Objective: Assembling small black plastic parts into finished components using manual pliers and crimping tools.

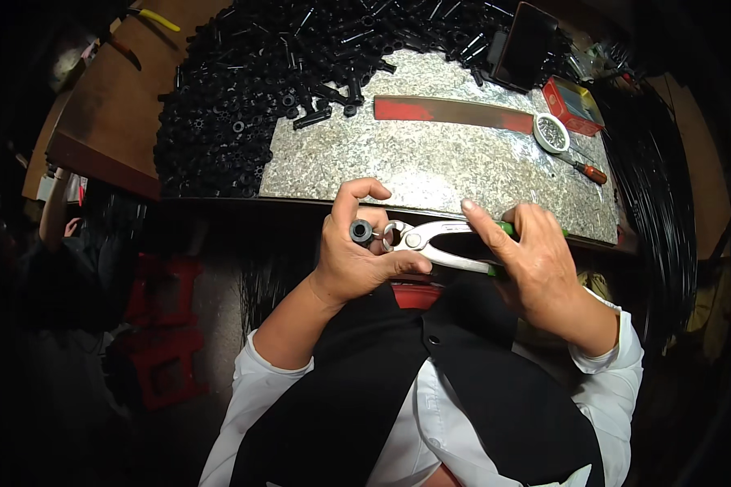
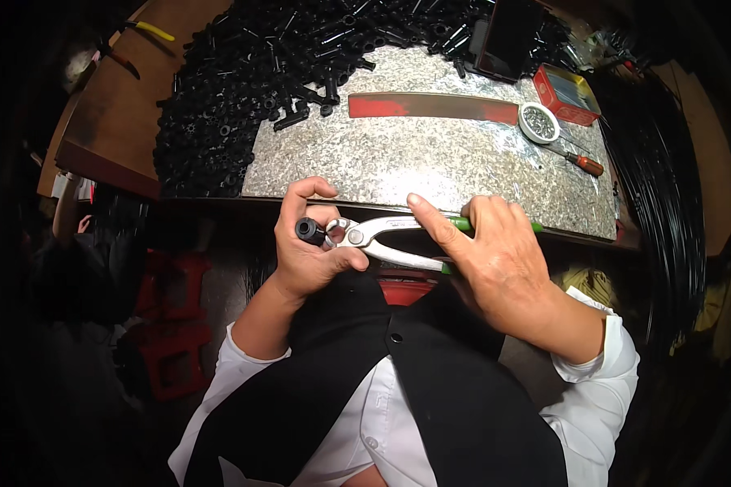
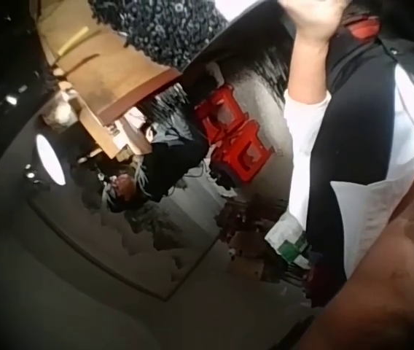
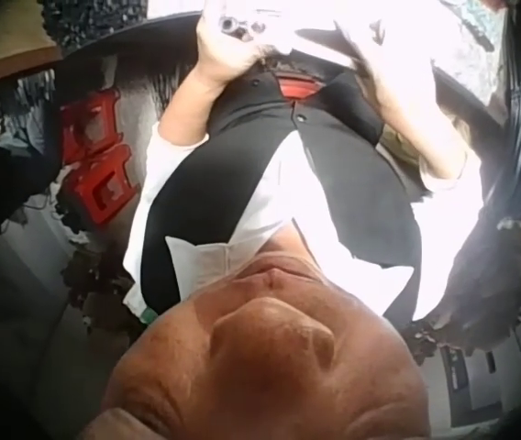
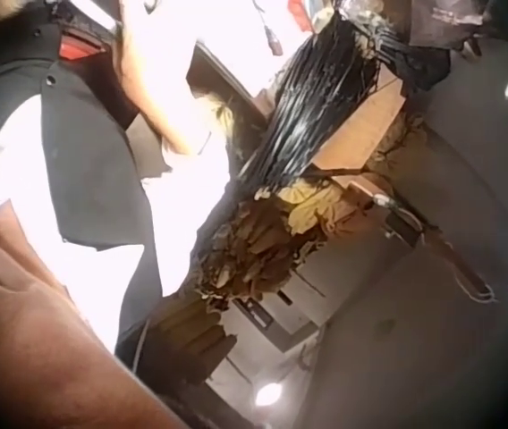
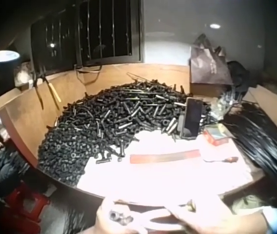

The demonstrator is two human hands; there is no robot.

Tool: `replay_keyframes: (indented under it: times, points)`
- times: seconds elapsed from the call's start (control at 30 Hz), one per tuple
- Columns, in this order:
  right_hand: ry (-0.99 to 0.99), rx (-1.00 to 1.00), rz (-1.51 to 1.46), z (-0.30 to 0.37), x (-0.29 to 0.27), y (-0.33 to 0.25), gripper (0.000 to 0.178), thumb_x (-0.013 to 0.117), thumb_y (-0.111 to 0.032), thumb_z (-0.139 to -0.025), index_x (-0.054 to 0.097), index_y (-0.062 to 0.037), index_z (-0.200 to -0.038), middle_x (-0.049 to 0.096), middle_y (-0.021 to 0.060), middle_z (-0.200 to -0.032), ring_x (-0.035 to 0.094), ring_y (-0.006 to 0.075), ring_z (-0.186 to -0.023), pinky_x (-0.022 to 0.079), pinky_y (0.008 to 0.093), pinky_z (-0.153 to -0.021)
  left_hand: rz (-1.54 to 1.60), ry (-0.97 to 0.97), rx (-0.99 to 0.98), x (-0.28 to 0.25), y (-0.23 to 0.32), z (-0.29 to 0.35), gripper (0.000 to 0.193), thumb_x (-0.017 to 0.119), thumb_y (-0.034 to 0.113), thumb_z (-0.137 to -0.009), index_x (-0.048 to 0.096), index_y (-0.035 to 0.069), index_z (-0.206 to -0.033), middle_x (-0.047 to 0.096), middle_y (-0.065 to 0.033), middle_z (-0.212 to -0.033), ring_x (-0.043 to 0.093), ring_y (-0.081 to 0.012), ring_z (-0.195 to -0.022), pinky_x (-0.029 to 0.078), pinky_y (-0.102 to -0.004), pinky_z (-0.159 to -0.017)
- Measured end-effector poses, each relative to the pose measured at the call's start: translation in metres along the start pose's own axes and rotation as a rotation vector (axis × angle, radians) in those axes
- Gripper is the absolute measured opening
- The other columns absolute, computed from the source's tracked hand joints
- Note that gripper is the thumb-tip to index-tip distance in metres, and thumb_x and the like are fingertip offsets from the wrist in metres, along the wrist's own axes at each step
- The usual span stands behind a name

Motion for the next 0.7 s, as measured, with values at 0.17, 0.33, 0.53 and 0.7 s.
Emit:
replay_keyframes:
  times: [0.17,0.33,0.53,0.7]
  points:
    - [-0.087,0.013,0.005,0.008,-0.005,-0.005,0.064,0.066,-0.008,-0.072,0.050,-0.0138,-0.133,0.039,0.0075,-0.070,0.046,0.0215,-0.059,0.038,0.0337,-0.052,0.016,0.010,-0.148,-0.003,-0.008,0.006,0.086,0.091,0.040,-0.050,0.040,0.002,-0.109,0.048,0.0057,-0.059,0.042,-0.0002,-0.056,0.029,-0.0149,-0.052]
    - [-0.108,0.004,0.027,0.012,-0.004,-0.010,0.062,0.064,-0.009,-0.074,0.050,-0.0141,-0.134,0.039,0.0070,-0.069,0.045,0.0190,-0.056,0.037,0.0318,-0.047,-0.024,-0.023,-0.120,0.002,-0.003,0.009,0.067,0.086,0.026,-0.066,0.042,-0.001,-0.108,0.054,0.0027,-0.061,0.045,-0.0017,-0.056,0.035,-0.0169,-0.055]
    - [-0.087,0.006,0.011,0.011,0.008,-0.010,0.063,0.061,-0.005,-0.075,0.048,-0.0131,-0.136,0.040,0.0071,-0.069,0.047,0.0197,-0.057,0.039,0.0331,-0.049,-0.062,-0.022,-0.034,0.004,-0.002,0.007,0.049,0.078,0.007,-0.073,0.043,-0.002,-0.107,0.056,0.0015,-0.059,0.048,-0.0018,-0.053,0.039,-0.0156,-0.052]
    - [-0.285,0.093,-0.232,0.006,0.010,-0.003,0.072,0.064,-0.002,-0.072,0.041,-0.0120,-0.139,0.046,0.0093,-0.074,0.051,0.0248,-0.061,0.043,0.0361,-0.054,0.072,0.003,-0.051,0.003,-0.002,0.004,0.051,0.074,0.001,-0.072,0.040,0.000,-0.111,0.060,-0.0082,-0.079,0.052,-0.0057,-0.065,0.042,-0.0184,-0.058]
Point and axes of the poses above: each hand's wrist, its own z-axis away from the middle knuckle, its own x-axis out of the palm, y = z × x, the point moved 6 cm from there along -z, towards the middle knuckle
